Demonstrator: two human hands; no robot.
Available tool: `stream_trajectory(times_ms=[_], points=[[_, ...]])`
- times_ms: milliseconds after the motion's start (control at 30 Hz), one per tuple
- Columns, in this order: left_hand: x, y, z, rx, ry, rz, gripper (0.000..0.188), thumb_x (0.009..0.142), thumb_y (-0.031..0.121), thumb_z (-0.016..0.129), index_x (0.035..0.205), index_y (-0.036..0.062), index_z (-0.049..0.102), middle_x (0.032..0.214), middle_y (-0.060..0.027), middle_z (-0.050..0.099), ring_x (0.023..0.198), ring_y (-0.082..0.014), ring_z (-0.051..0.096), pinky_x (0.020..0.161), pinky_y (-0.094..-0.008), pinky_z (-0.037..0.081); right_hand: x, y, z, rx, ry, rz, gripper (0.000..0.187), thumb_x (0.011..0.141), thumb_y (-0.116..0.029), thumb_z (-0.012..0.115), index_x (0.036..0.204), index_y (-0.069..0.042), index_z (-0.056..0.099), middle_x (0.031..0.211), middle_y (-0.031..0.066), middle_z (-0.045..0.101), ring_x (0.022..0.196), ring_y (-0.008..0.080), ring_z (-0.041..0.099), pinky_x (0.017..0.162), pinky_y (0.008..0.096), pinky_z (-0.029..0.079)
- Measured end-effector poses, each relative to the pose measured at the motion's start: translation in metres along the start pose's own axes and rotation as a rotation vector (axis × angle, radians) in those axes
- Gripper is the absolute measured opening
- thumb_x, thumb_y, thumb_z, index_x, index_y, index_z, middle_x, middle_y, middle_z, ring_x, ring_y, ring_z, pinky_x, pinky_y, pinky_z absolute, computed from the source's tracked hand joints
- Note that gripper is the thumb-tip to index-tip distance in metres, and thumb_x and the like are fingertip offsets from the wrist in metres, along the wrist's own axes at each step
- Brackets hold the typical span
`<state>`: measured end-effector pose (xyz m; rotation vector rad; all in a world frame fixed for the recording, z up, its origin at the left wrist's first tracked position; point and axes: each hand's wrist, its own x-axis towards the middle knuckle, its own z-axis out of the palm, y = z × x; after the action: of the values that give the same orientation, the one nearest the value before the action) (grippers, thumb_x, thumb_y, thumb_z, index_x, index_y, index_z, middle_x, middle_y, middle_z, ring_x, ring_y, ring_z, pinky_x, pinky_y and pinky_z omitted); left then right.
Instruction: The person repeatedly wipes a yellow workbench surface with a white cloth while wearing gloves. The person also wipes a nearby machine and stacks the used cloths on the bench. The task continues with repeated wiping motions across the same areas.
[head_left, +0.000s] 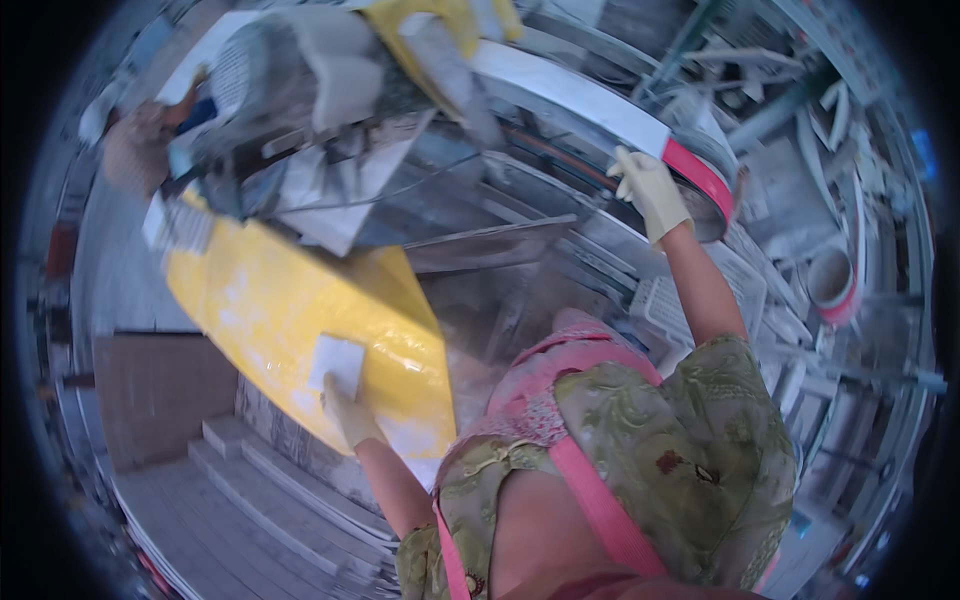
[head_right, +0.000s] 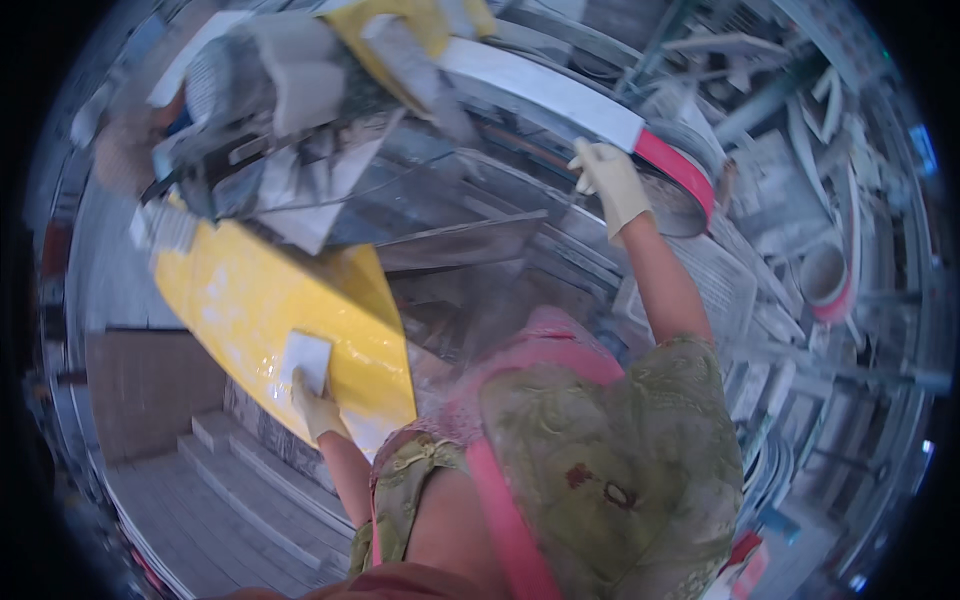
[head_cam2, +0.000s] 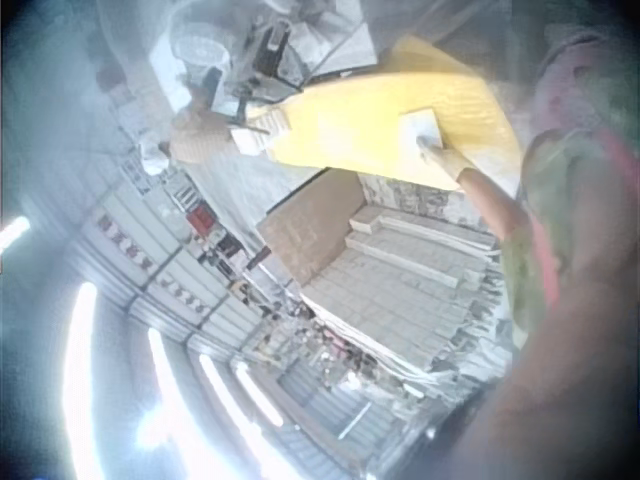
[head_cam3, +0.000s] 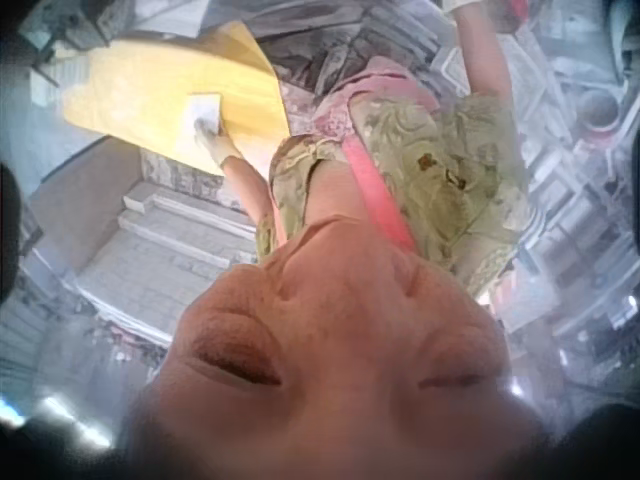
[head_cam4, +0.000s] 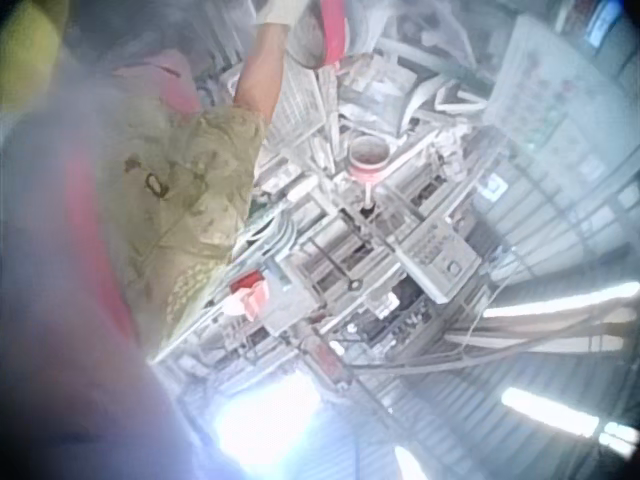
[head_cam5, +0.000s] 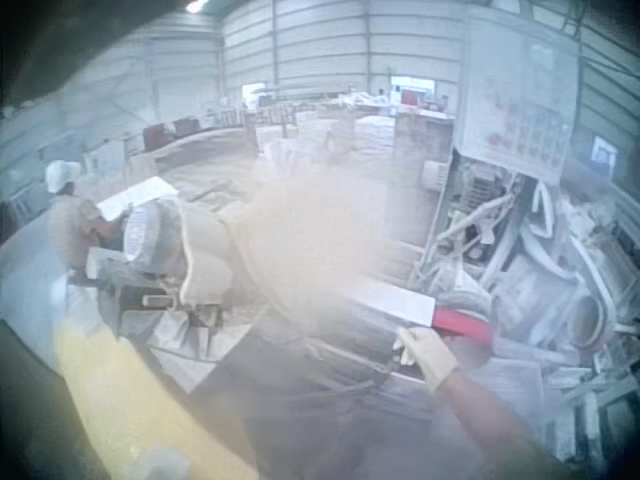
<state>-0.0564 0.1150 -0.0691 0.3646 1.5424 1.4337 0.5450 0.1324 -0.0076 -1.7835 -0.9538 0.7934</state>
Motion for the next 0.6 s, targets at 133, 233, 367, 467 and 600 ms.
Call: stream_trajectory(times_ms=[133,233,367,467,600], points=[[-0.019,0.014,0.021,0.108,0.080,-0.031,0.067,0.099,0.037,0.064,0.145,-0.0052,0.041,0.141,-0.0184,0.048,0.126,-0.0297,0.052,0.100,-0.0373,0.056,0.019,0.073,-0.094,0.115,0.485,0.177,0.041,0.103,-0.039,0.057,0.105,-0.001,0.071,0.078,0.0085,0.071,0.064,0.0129,0.062,0.065,0.0258,0.049],[-0.024,0.017,0.029,0.133,0.103,-0.027,0.066,0.100,0.038,0.062,0.145,-0.0051,0.041,0.142,-0.0179,0.048,0.126,-0.0292,0.052,0.101,-0.0360,0.056,0.057,0.098,-0.112,0.039,0.465,0.301,0.038,0.102,-0.035,0.057,0.106,0.000,0.069,0.085,0.0141,0.074,0.065,0.0190,0.066,0.066,0.0307,0.053],[-0.014,0.014,0.023,0.107,0.165,-0.055,0.066,0.102,0.040,0.060,0.148,-0.0023,0.040,0.143,-0.0164,0.047,0.127,-0.0286,0.053,0.102,-0.0329,0.055,0.076,0.077,-0.107,-0.949,0.200,-0.167,0.035,0.091,-0.011,0.056,0.124,-0.004,0.064,0.117,0.0205,0.069,0.106,0.0373,0.065,0.094,0.0498,0.051],[-0.005,0.015,0.018,0.208,0.102,0.063,0.060,0.102,0.036,0.061,0.146,-0.0007,0.044,0.142,-0.0147,0.051,0.126,-0.0306,0.057,0.099,-0.0364,0.057,0.075,0.044,-0.107,-1.235,-0.009,-0.538,0.057,0.084,-0.001,0.056,0.140,-0.009,0.054,0.144,0.0189,0.054,0.135,0.0347,0.049,0.113,0.0522,0.039],[-0.017,0.022,0.009,0.129,0.063,0.009,0.050,0.102,0.032,0.058,0.140,0.0003,0.050,0.134,-0.0137,0.058,0.124,-0.0303,0.060,0.093,-0.0345,0.059,0.095,0.027,-0.113,-1.389,-0.397,-0.578,0.087,0.076,0.002,0.066,0.156,-0.009,0.035,0.164,0.0128,0.033,0.153,0.0305,0.029,0.123,0.0465,0.027]])
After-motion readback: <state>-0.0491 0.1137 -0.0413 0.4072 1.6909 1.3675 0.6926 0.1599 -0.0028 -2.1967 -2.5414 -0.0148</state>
